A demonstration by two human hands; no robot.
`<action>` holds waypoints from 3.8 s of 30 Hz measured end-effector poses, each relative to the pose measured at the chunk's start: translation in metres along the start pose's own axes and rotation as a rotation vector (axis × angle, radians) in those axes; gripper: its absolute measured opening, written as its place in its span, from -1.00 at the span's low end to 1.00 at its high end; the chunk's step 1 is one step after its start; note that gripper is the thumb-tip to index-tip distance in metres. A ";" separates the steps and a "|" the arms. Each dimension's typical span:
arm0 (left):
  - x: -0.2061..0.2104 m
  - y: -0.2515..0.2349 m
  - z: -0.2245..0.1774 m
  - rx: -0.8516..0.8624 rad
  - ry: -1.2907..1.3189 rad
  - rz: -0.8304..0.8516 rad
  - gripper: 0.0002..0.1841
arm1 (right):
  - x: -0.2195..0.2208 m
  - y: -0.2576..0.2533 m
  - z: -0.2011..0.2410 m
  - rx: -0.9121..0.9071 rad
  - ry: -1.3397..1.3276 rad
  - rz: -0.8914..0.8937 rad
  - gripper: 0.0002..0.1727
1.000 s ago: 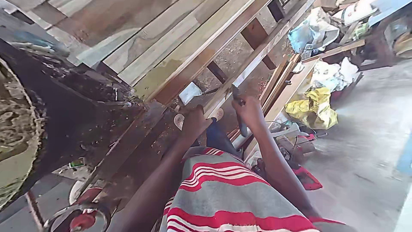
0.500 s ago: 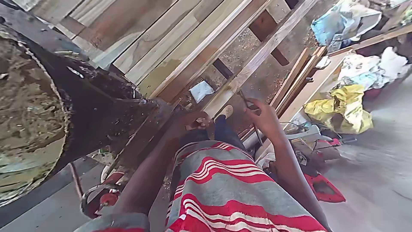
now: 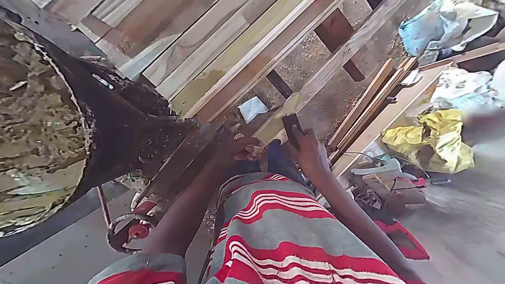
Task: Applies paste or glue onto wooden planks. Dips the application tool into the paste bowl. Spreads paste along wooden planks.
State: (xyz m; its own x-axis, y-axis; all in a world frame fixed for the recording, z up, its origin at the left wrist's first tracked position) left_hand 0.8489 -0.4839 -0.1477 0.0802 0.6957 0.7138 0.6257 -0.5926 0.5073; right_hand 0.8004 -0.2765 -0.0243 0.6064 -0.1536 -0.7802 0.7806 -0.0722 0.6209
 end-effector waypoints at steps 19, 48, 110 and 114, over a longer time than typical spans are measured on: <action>0.028 0.005 -0.011 -0.047 -0.154 -0.166 -0.79 | -0.017 0.027 0.015 0.071 -0.223 0.124 -0.42; 0.043 -0.003 0.017 0.152 -0.380 -0.252 -0.85 | -0.146 -0.118 0.068 -1.107 1.227 -0.100 -0.65; 0.061 -0.012 -0.025 0.011 -0.966 -0.510 -0.42 | -0.191 -0.165 -0.106 0.120 -0.276 -0.222 -0.44; 0.072 -0.012 -0.031 0.032 -1.070 -0.558 -0.35 | -0.205 -0.196 -0.097 0.073 -0.467 -0.207 -0.50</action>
State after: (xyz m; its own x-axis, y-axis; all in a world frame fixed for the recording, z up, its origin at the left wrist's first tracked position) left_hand 0.8230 -0.4397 -0.0870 0.3855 0.8459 -0.3687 0.7965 -0.1033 0.5957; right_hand 0.5382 -0.1353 0.0064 0.2952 -0.5511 -0.7805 0.8544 -0.2134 0.4738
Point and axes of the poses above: each hand's wrist, its own y-axis away from the middle knuckle, its own x-axis out of the palm, z = x × y, the point moved 3 cm from there along -y, towards the middle knuckle, and after that the axes turned 12 degrees about x, right-handed, at the moved point
